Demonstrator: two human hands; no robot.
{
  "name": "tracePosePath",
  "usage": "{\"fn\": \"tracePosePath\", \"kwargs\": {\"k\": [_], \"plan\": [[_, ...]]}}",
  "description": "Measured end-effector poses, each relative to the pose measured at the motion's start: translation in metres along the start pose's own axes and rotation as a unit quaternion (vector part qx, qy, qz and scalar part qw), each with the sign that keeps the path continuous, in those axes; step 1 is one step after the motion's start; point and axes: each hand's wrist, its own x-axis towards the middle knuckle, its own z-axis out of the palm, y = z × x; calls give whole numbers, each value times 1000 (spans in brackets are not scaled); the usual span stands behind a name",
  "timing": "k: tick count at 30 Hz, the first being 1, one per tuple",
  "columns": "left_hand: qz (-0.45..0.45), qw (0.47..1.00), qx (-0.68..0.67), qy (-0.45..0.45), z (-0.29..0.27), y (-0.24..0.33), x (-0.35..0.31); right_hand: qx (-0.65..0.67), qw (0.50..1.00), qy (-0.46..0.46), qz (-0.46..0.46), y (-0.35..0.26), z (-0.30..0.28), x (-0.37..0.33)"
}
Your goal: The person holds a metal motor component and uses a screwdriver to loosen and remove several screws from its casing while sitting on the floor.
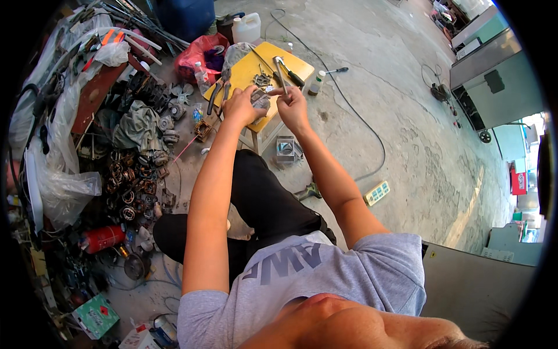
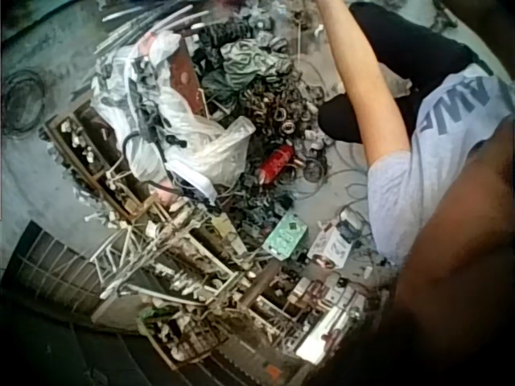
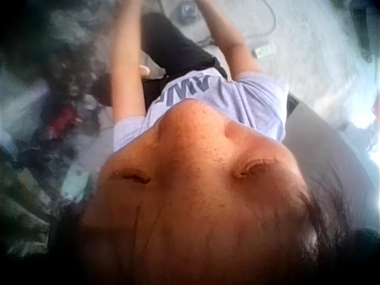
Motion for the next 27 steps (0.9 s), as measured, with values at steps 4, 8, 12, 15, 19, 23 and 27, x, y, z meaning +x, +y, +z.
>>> {"fn": "tracePosePath", "kwargs": {"k": [4, 8, 12, 15, 19, 23, 27], "plan": [[-9, 1000, -14, -8, 1, -2, 2, -83, 985, -89, 122, -7, -5, 6], [-6, 1000, -13, -5, 2, -1, 2, -70, 996, -33, 34, 14, 1, -6], [-3, 1000, -10, -5, 1, -1, 2, -66, 997, -36, 23, 16, -2, -6], [-5, 1000, -8, -6, 1, -2, 2, -1, 998, -33, 45, 8, 2, -7], [-6, 1000, -8, -5, 3, -4, 2, -19, 986, -94, 133, 6, -2, 1], [-3, 1000, -9, 1, 4, -1, 0, 18, 999, -6, 50, 7, 3, -4], [7, 1000, -10, 7, 3, -5, 4, -39, 987, -42, 149, 4, 2, 0]]}}
